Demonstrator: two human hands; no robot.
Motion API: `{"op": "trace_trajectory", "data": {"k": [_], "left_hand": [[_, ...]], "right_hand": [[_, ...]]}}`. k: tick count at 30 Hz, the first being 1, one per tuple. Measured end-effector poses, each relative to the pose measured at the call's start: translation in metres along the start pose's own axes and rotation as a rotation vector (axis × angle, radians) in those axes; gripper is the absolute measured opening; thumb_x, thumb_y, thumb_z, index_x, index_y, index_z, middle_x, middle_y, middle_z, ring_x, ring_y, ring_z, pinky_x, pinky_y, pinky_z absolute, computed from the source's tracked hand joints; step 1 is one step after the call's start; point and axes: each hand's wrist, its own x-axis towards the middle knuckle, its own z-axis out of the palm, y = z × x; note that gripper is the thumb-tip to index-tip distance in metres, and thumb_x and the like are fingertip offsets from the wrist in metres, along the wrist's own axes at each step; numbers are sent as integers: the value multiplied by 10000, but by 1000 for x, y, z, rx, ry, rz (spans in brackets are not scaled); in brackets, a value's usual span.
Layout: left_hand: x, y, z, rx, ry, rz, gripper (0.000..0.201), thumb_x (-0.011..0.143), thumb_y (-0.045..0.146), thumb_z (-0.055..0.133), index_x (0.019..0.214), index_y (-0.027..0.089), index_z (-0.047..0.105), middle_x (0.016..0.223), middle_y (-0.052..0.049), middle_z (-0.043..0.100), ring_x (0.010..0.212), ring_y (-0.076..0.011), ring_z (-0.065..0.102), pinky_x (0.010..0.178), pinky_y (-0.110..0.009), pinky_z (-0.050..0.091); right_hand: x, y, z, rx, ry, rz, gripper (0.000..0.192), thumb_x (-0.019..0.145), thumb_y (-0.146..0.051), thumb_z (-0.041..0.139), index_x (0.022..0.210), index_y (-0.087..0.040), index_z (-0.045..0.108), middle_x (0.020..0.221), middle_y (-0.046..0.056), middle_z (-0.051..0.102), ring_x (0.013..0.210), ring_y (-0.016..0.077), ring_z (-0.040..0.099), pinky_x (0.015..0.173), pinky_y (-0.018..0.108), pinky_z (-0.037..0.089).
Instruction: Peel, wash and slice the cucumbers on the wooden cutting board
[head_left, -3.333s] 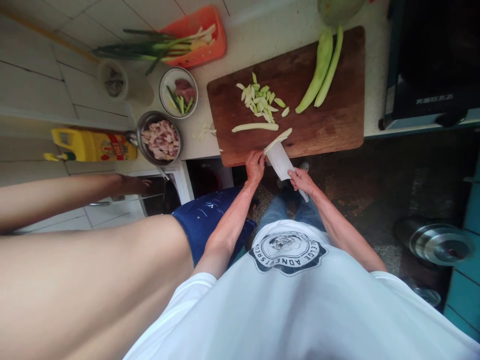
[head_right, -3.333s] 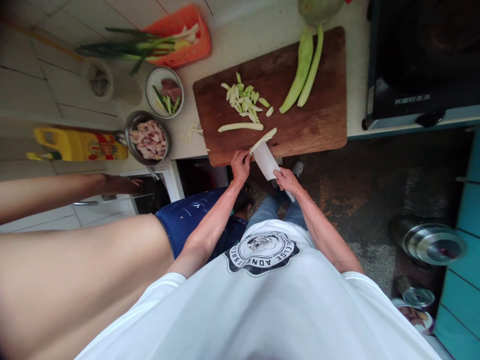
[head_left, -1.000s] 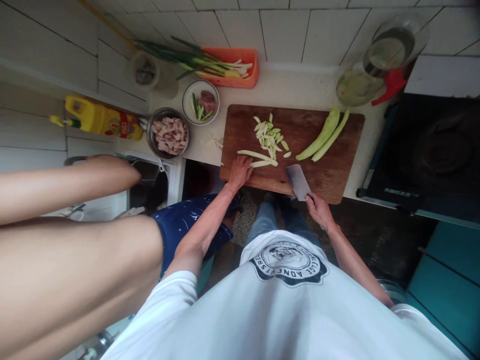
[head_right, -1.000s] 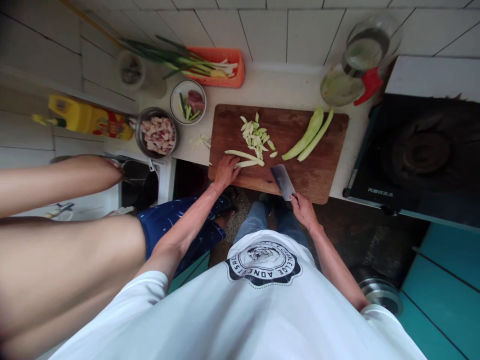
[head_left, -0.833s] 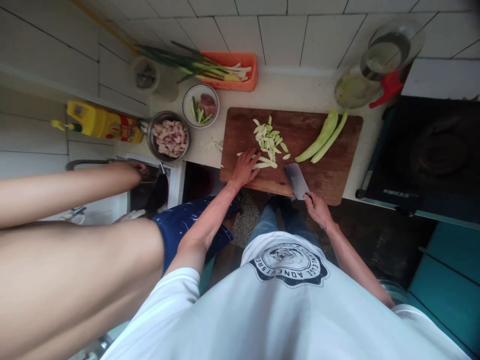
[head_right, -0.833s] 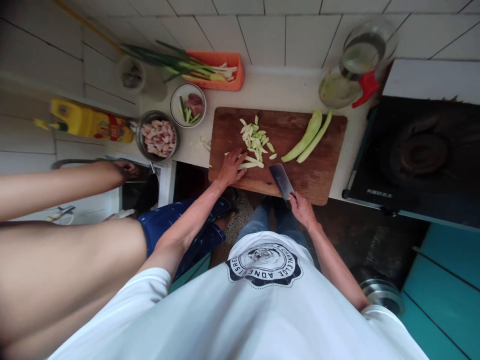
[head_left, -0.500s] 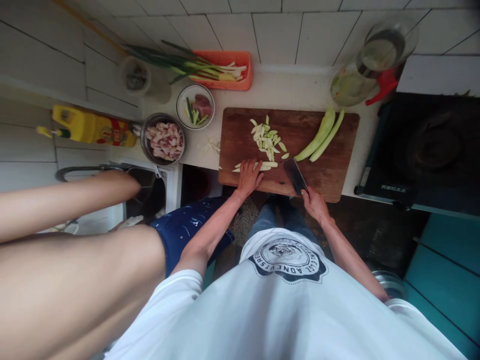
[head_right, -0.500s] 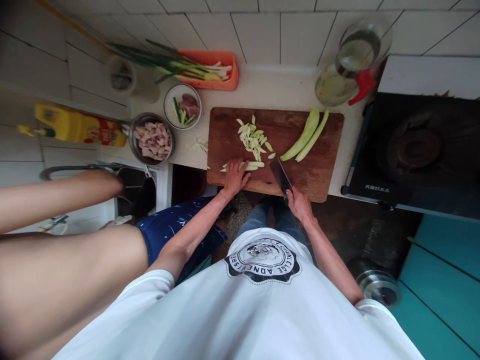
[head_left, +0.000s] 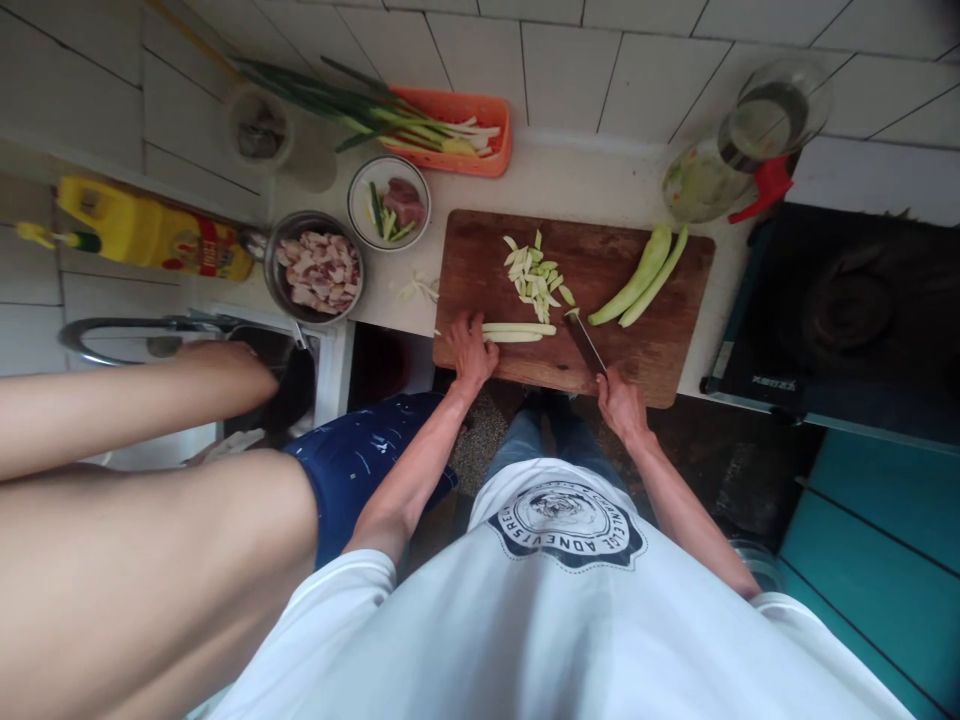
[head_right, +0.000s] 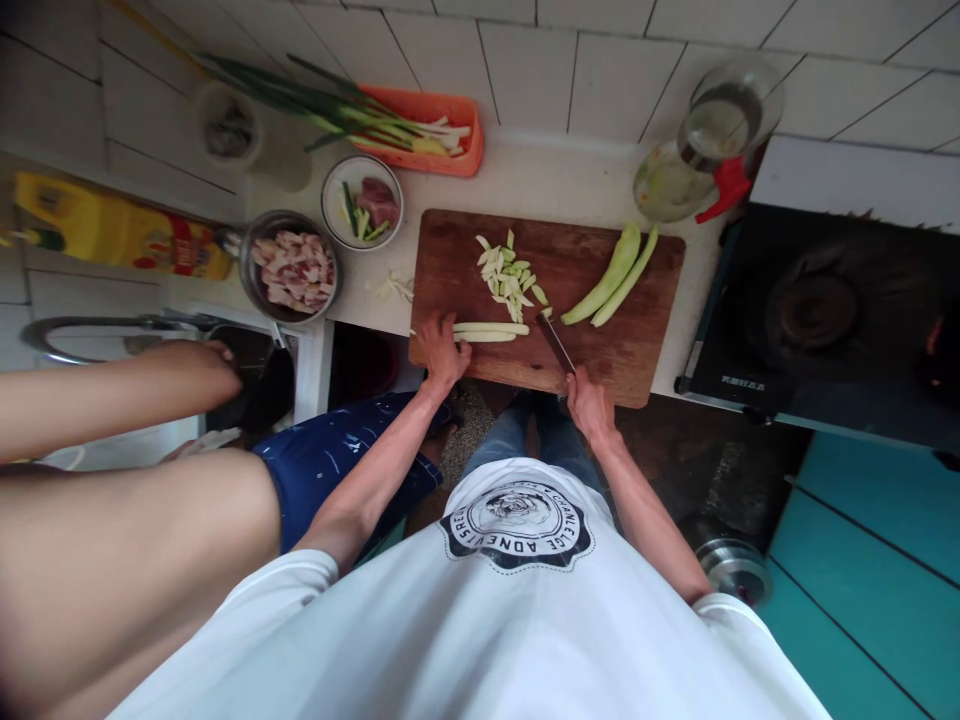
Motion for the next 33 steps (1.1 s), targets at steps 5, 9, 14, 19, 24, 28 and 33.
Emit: {"op": "trace_trajectory", "data": {"k": [5, 9, 14, 19, 24, 28, 33], "left_hand": [[-7, -5, -3, 43, -55, -237, 738, 839, 163, 642, 1567, 148, 518, 1484, -235, 545, 1458, -448, 501, 1232, -626, 433], [-8, 3, 8, -68, -14, -259, 747, 845, 125, 636, 1578, 114, 493, 1496, -265, 506, 1460, -457, 510, 1234, -636, 440], [-6, 15, 24, -238, 0, -216, 750, 928, 150, 615, 1649, 167, 412, 1574, -255, 454, 1493, -441, 512, 1249, -615, 440], [-11, 26, 38, -260, 14, -127, 794, 929, 105, 571, 1687, 212, 362, 1638, -239, 400, 1466, -388, 551, 1203, -552, 496], [-17, 26, 30, -73, 23, -115, 689, 897, 157, 644, 1575, 128, 525, 1621, -299, 439, 1491, -502, 461, 1185, -718, 415], [-13, 28, 25, -47, -9, 122, 582, 942, 202, 632, 1521, 155, 600, 1643, -246, 483, 1543, -465, 403, 1234, -708, 357], [3, 40, 34, -110, -142, 383, 436, 1016, 205, 553, 1429, 187, 692, 1520, -180, 635, 1449, -369, 526, 1234, -605, 410]], "right_hand": [[-13, -22, 3, -94, -23, 43, 454, 1158, -306, 337, 1499, -131, 580, 982, 141, 781, 832, 257, 734, 721, 303, 432], [-25, -44, 12, -106, -58, 51, 471, 1152, -270, 336, 1563, -135, 526, 1039, 152, 779, 885, 253, 743, 749, 299, 466], [-28, -60, 20, -88, -107, 69, 438, 1141, -253, 357, 1519, -134, 545, 1111, 161, 773, 883, 234, 739, 773, 294, 486], [-23, -48, 22, -50, -55, 69, 445, 1151, -283, 325, 1499, -143, 565, 1083, 148, 780, 884, 243, 740, 766, 292, 475], [-21, -34, 19, -51, -27, 39, 497, 1145, -296, 328, 1588, -161, 510, 1120, 145, 793, 915, 262, 754, 784, 304, 499], [-22, -36, 14, -101, -26, 15, 530, 1149, -305, 329, 1639, -164, 471, 1167, 162, 788, 963, 268, 754, 811, 311, 524], [-12, -49, 3, -217, -64, -78, 518, 1175, -328, 284, 1645, -222, 475, 1242, 169, 757, 976, 263, 755, 818, 319, 525]]}}
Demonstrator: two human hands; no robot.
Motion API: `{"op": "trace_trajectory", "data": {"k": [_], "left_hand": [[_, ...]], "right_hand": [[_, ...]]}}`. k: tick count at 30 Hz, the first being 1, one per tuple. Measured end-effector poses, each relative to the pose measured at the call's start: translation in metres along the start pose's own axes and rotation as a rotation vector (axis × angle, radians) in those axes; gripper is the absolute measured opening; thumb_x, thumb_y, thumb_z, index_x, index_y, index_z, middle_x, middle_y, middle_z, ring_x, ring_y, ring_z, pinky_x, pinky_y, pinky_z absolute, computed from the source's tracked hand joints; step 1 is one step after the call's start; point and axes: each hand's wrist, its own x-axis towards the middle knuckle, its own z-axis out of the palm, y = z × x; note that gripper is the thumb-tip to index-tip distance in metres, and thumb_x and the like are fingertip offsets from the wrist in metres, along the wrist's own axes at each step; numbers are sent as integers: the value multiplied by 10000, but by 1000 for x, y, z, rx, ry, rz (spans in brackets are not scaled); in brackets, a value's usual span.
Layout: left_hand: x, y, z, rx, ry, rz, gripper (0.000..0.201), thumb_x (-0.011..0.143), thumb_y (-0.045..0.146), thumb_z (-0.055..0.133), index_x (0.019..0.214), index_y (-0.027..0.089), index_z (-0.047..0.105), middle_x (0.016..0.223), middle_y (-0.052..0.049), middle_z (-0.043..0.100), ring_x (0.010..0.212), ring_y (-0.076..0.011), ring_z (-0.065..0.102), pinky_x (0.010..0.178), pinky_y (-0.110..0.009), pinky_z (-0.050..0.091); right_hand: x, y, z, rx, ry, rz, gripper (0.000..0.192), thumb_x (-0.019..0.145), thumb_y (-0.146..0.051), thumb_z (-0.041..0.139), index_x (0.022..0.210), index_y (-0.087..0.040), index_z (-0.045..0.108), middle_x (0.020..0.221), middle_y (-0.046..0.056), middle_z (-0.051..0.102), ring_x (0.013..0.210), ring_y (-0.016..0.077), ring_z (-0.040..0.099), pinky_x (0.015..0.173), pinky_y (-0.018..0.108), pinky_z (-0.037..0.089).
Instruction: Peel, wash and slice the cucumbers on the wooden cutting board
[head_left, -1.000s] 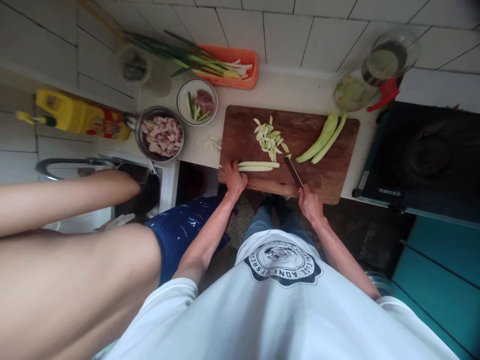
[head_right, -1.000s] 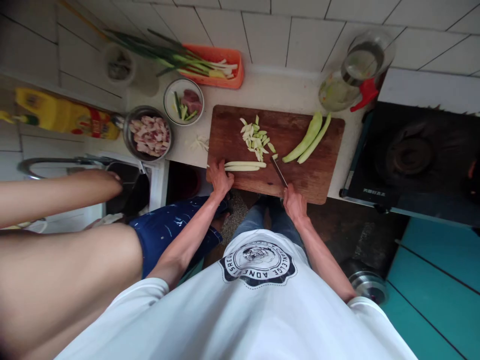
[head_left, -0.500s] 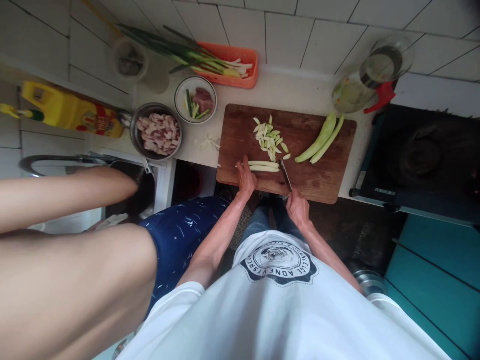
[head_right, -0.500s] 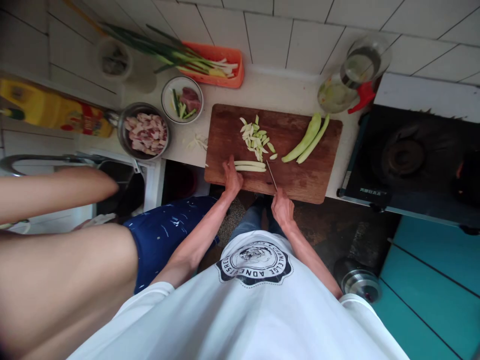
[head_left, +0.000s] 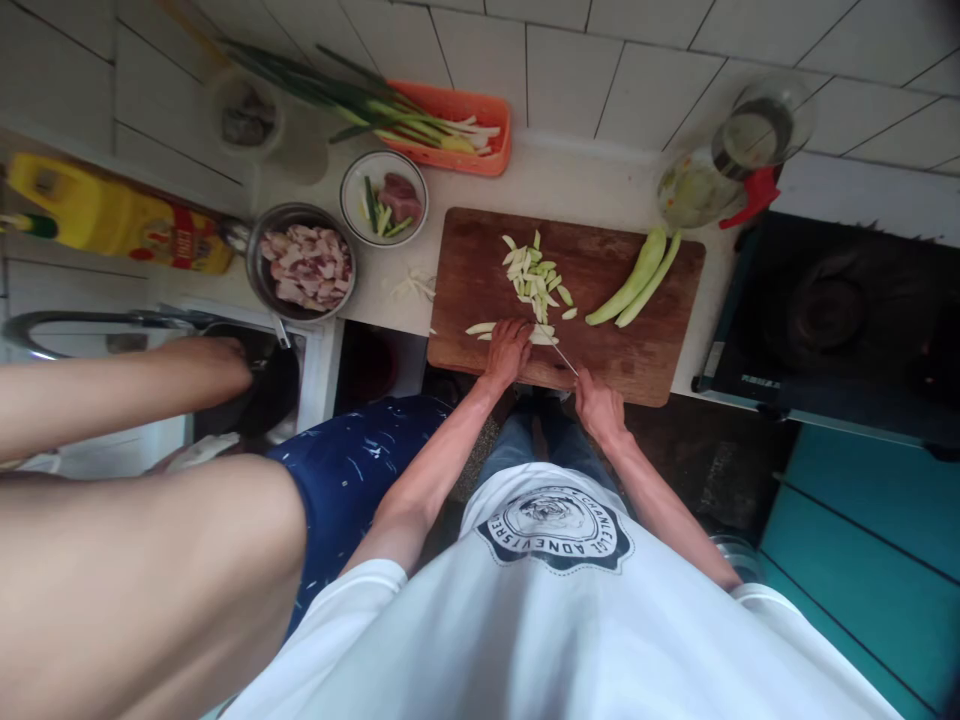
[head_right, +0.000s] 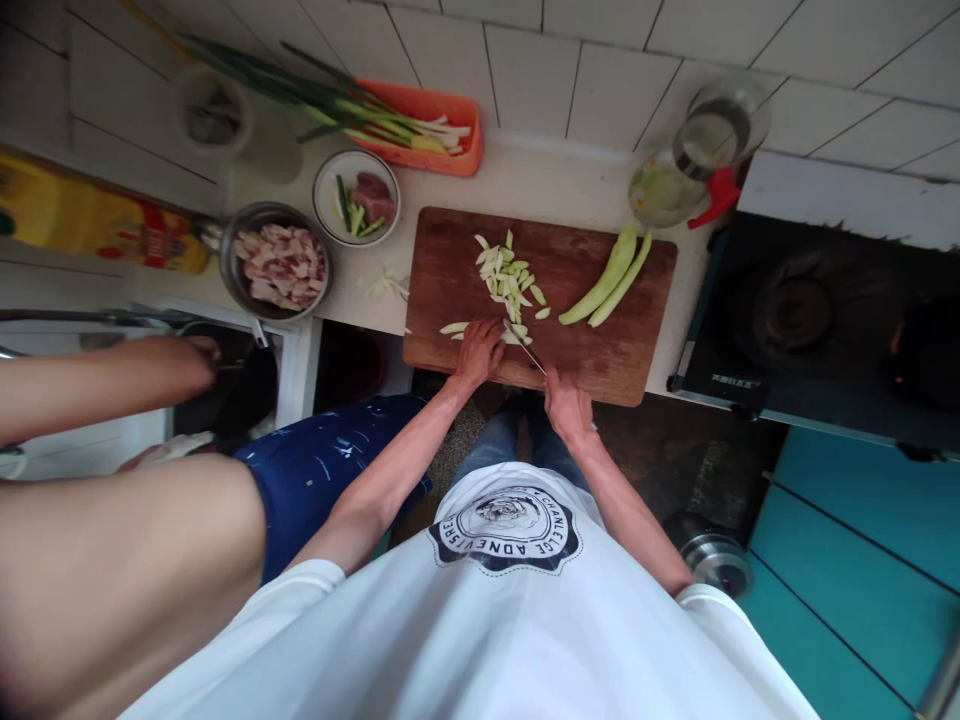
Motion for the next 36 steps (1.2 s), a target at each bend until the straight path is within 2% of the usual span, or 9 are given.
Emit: {"op": "trace_trajectory", "data": {"k": [5, 12, 20, 26, 31, 36], "left_hand": [[3, -1, 0, 0, -22, 27, 433, 1016, 186, 550, 1419, 199, 709, 1479, -167, 666, 1399, -365, 549, 1209, -587, 425], [4, 2, -5, 17, -52, 26, 450, 998, 174, 564, 1427, 190, 699, 1481, -165, 653, 1375, -370, 530, 1189, -571, 426], [6, 3, -3, -16, -45, 11, 444, 985, 174, 557, 1397, 209, 717, 1446, -165, 666, 1343, -387, 540, 1156, -600, 443], [-1, -2, -7, -31, -41, -13, 408, 1034, 228, 538, 1401, 201, 715, 1469, -166, 666, 1376, -375, 542, 1193, -595, 417], [-6, -7, -9, -26, -24, -13, 377, 1059, 234, 514, 1363, 196, 733, 1463, -165, 673, 1378, -362, 551, 1187, -582, 428], [-4, -10, -4, -7, -34, 24, 387, 1026, 176, 534, 1354, 197, 738, 1453, -163, 677, 1367, -361, 553, 1178, -581, 442]], "right_hand": [[15, -3, -17, -63, -70, -27, 466, 1178, -343, 287, 1545, -227, 550, 1216, 166, 746, 951, 263, 761, 814, 323, 509], [19, 2, -31, -99, -138, -21, 460, 1188, -383, 246, 1429, -207, 596, 1229, 185, 749, 998, 267, 757, 821, 328, 488], [35, 9, -18, -68, -155, -1, 429, 1183, -360, 283, 1329, -157, 632, 1095, 185, 780, 963, 286, 756, 812, 343, 476], [31, 13, -13, -12, -116, -43, 417, 1192, -342, 280, 1294, -131, 625, 1180, 193, 759, 988, 254, 729, 798, 315, 454], [23, 6, -17, -26, -110, -58, 392, 1187, -347, 310, 1309, -163, 633, 1142, 166, 766, 946, 249, 743, 787, 308, 447], [26, -5, -17, -46, -111, -36, 379, 1170, -297, 321, 1334, -172, 638, 1180, 181, 762, 967, 271, 752, 814, 337, 476]]}}
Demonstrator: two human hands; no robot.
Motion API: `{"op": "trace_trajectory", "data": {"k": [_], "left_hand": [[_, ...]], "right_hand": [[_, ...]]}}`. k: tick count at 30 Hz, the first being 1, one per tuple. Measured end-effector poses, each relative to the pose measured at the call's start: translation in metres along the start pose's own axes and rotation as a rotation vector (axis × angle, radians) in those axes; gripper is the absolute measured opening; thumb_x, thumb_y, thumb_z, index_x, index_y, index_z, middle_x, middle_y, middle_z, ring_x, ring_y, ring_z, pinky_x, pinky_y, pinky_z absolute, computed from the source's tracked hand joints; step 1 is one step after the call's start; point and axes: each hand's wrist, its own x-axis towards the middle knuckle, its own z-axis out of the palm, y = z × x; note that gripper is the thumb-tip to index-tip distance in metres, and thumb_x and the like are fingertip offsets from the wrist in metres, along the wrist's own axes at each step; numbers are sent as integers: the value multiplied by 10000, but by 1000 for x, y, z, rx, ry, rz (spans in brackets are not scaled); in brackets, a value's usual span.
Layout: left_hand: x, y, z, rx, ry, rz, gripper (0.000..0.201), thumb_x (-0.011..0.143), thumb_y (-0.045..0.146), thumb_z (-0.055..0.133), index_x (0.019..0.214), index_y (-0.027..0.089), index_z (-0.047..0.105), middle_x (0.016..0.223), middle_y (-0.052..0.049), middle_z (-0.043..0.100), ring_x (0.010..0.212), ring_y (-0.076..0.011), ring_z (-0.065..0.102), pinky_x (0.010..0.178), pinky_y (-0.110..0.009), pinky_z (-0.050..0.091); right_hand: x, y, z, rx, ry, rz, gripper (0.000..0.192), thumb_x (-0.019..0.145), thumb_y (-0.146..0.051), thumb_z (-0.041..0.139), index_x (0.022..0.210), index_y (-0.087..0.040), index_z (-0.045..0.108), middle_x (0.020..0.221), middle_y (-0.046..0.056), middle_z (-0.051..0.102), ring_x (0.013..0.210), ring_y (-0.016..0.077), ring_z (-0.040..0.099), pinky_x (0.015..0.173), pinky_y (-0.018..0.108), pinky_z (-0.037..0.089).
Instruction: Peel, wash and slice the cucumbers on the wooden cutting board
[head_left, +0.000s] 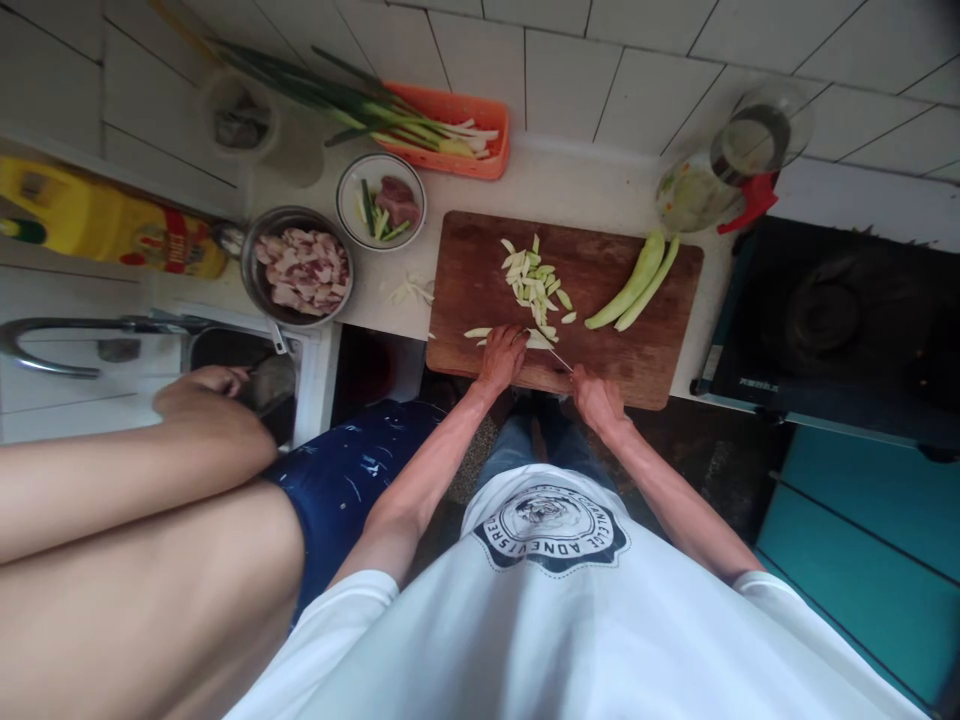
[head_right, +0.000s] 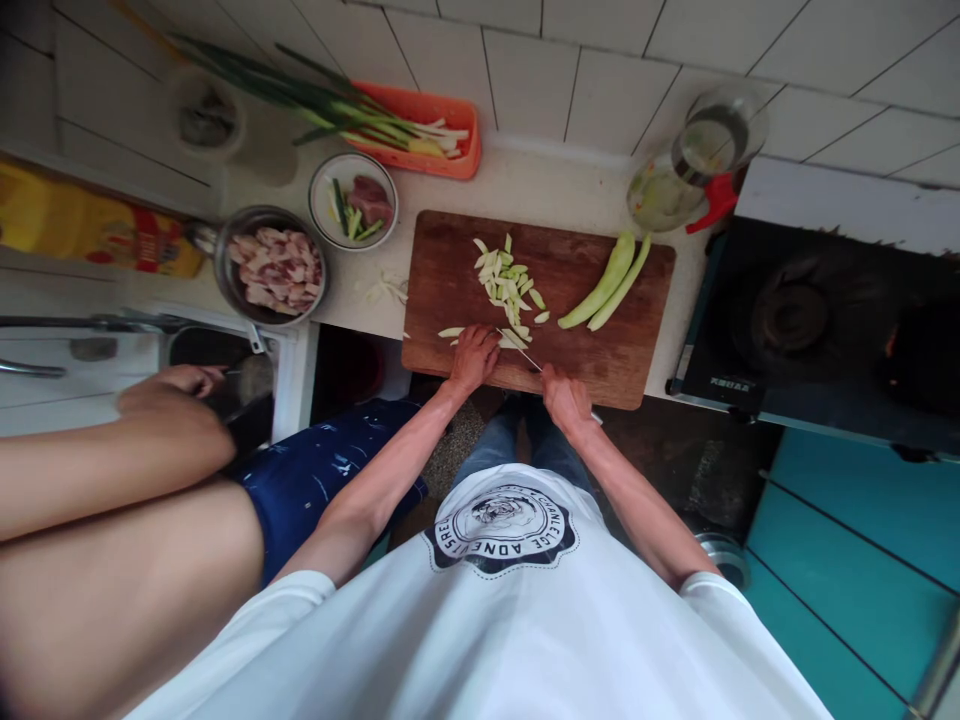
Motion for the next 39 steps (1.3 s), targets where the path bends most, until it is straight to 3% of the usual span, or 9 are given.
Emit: {"op": "trace_trajectory", "data": {"k": [5, 10, 16, 22, 31, 39], "left_hand": [[1, 0, 1, -12, -13, 2, 392, 1013, 157, 541, 1347, 205, 741, 1445, -164, 679, 1376, -364, 547, 1184, -588, 443], [-2, -4, -3, -23, 1, -8, 379, 1045, 193, 514, 1350, 209, 739, 1446, -167, 679, 1367, -353, 565, 1169, -587, 462], [-5, -10, -5, -25, 9, -9, 349, 1062, 213, 502, 1299, 213, 758, 1388, -166, 697, 1353, -346, 576, 1154, -572, 475], [-4, -12, -2, -18, 12, 2, 340, 1051, 213, 520, 1282, 206, 769, 1340, -169, 708, 1335, -348, 580, 1146, -567, 481], [-9, -17, -7, -23, 15, -21, 355, 1054, 208, 513, 1311, 225, 758, 1413, -165, 693, 1365, -346, 572, 1163, -586, 461], [-9, -23, -9, -1, 24, -10, 335, 1071, 235, 503, 1263, 212, 777, 1334, -158, 713, 1328, -342, 588, 1136, -558, 486]], "right_hand": [[10, 0, 6, 15, -39, 9, 376, 1174, -302, 322, 1341, -157, 627, 1210, 187, 760, 1006, 264, 746, 836, 326, 473], [10, 3, 3, 70, 9, -8, 407, 1195, -353, 286, 1317, -151, 617, 1188, 174, 767, 1004, 256, 748, 790, 302, 452], [4, -12, -5, 32, -22, -34, 378, 1181, -323, 315, 1306, -172, 639, 1168, 184, 776, 1008, 274, 762, 823, 323, 474], [15, -22, 4, -12, -31, -8, 390, 1182, -315, 296, 1329, -158, 622, 1100, 181, 790, 990, 281, 782, 826, 335, 501], [16, -17, 2, 39, 10, -29, 396, 1193, -364, 304, 1293, -172, 636, 1144, 155, 790, 968, 269, 777, 789, 314, 482], [17, -36, 1, -6, -32, -23, 399, 1183, -308, 284, 1329, -165, 626, 1067, 173, 794, 970, 299, 789, 843, 362, 527]]}}
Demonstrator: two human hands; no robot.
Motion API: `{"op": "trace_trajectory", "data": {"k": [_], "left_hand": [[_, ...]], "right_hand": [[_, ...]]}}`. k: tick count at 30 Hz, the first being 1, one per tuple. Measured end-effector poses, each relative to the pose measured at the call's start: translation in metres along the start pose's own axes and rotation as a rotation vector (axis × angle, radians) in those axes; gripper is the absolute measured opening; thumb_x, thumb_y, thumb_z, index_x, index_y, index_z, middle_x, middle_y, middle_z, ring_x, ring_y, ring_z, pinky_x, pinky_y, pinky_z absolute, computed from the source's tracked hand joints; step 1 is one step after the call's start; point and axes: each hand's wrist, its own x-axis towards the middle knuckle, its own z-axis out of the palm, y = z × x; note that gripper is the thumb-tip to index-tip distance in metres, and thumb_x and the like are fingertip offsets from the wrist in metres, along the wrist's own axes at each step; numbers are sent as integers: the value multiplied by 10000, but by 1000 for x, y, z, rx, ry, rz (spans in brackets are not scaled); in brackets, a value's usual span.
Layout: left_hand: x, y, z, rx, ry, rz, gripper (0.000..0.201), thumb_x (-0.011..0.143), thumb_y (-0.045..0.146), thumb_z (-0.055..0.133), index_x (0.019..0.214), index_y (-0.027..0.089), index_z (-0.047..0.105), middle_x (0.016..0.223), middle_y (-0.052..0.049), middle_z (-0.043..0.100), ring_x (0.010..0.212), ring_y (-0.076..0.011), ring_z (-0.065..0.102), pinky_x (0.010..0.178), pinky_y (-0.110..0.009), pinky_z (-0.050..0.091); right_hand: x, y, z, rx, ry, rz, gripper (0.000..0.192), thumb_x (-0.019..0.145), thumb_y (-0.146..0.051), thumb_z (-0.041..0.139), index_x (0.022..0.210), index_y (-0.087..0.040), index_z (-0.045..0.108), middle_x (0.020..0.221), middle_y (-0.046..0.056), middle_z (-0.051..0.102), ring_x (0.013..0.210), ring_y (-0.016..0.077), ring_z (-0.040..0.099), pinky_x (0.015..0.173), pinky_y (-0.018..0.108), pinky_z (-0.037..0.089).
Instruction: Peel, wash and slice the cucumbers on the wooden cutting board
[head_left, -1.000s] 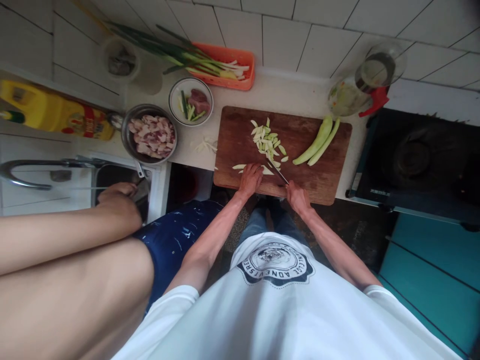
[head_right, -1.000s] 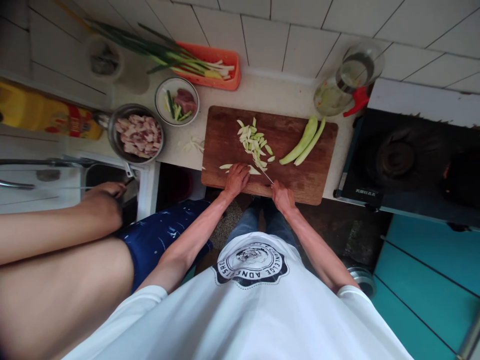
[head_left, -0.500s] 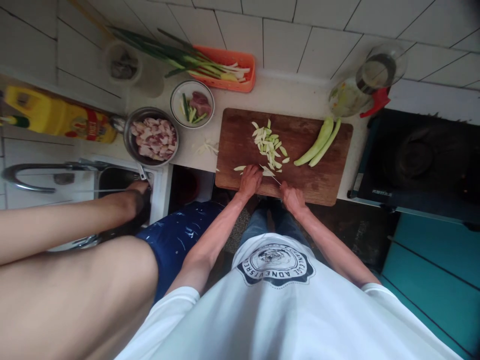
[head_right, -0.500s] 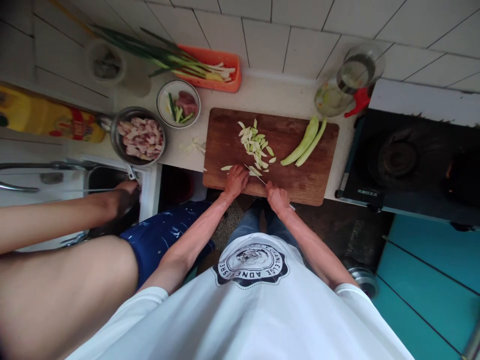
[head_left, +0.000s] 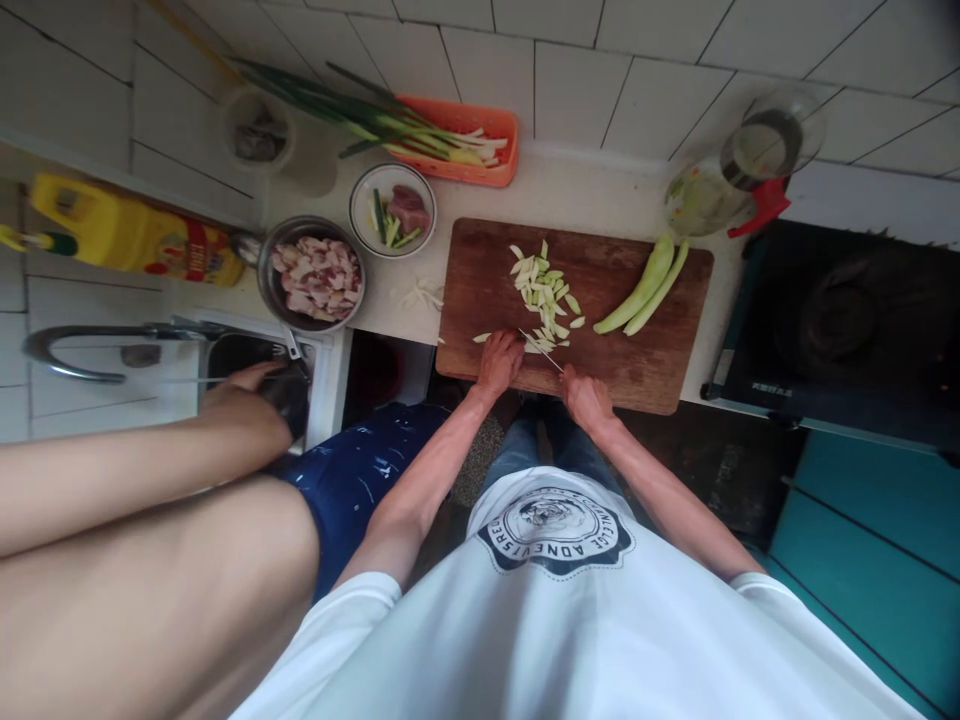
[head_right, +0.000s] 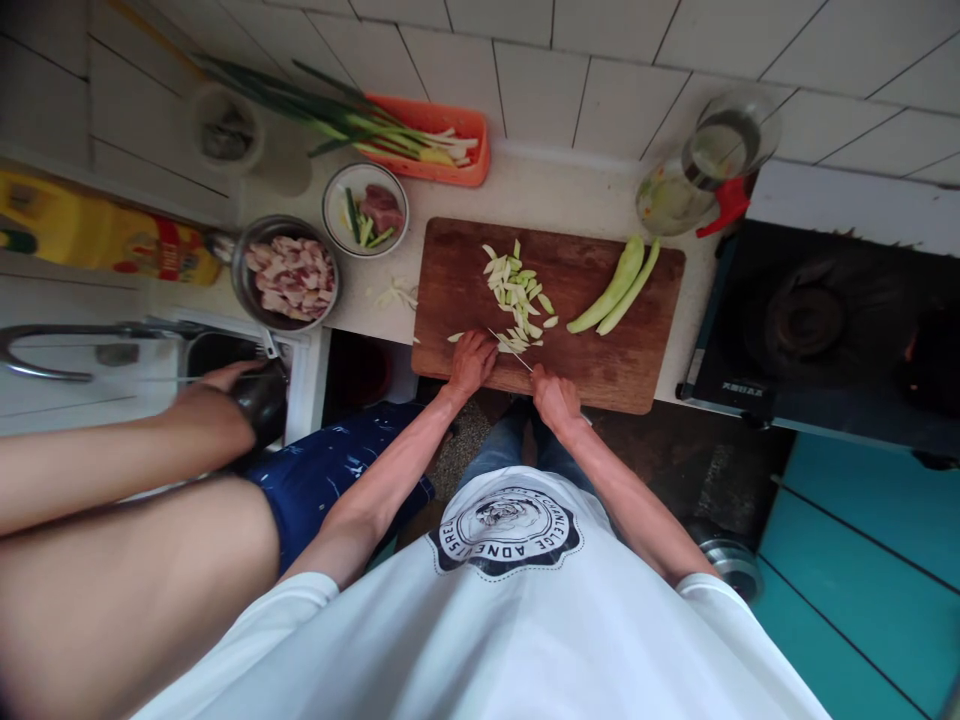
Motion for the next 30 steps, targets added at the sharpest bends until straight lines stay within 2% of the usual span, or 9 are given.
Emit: {"op": "trace_trajectory", "data": {"k": [3, 7, 11, 16, 23, 30], "left_hand": [[0, 1, 0, -15, -5, -7, 332, 1069, 228, 506, 1257, 214, 779, 1335, -158, 712, 1334, -340, 586, 1135, -557, 489], [-2, -1, -1, -29, -7, -16, 323, 1071, 233, 518, 1268, 213, 774, 1372, -162, 706, 1355, -339, 581, 1154, -565, 473], [-8, -8, -3, -13, 38, -32, 323, 1080, 244, 524, 1290, 219, 768, 1407, -164, 701, 1356, -341, 584, 1163, -581, 459], [-12, -17, -4, 4, 76, 10, 298, 1074, 235, 543, 1262, 217, 773, 1340, -158, 720, 1312, -339, 603, 1114, -554, 488], [-8, -17, -2, 2, 77, 27, 293, 1063, 224, 542, 1217, 218, 791, 1300, -155, 737, 1293, -347, 611, 1094, -560, 500], [-15, -23, -3, -12, 97, -1, 298, 1083, 262, 534, 1241, 209, 781, 1371, -170, 718, 1307, -346, 607, 1124, -582, 475]], "right_hand": [[6, -4, 5, -8, -15, 19, 400, 1184, -305, 282, 1340, -141, 610, 1064, 187, 792, 989, 292, 794, 848, 349, 532], [9, 0, 8, 37, -6, 22, 408, 1196, -357, 274, 1330, -150, 599, 1156, 191, 784, 995, 260, 792, 847, 318, 525], [5, 3, 4, 56, 15, 8, 429, 1199, -370, 251, 1331, -147, 594, 1099, 166, 792, 986, 272, 792, 834, 317, 525], [4, -7, -4, 12, -17, -24, 421, 1187, -325, 263, 1351, -148, 607, 1146, 188, 788, 1030, 290, 792, 884, 343, 540], [13, -18, -3, -19, -62, 13, 412, 1189, -317, 269, 1368, -125, 586, 1125, 209, 790, 1064, 296, 786, 896, 357, 542], [8, -14, -2, 30, -8, 16, 462, 1196, -354, 237, 1374, -124, 596, 1138, 193, 776, 1006, 275, 780, 866, 336, 528]]}}
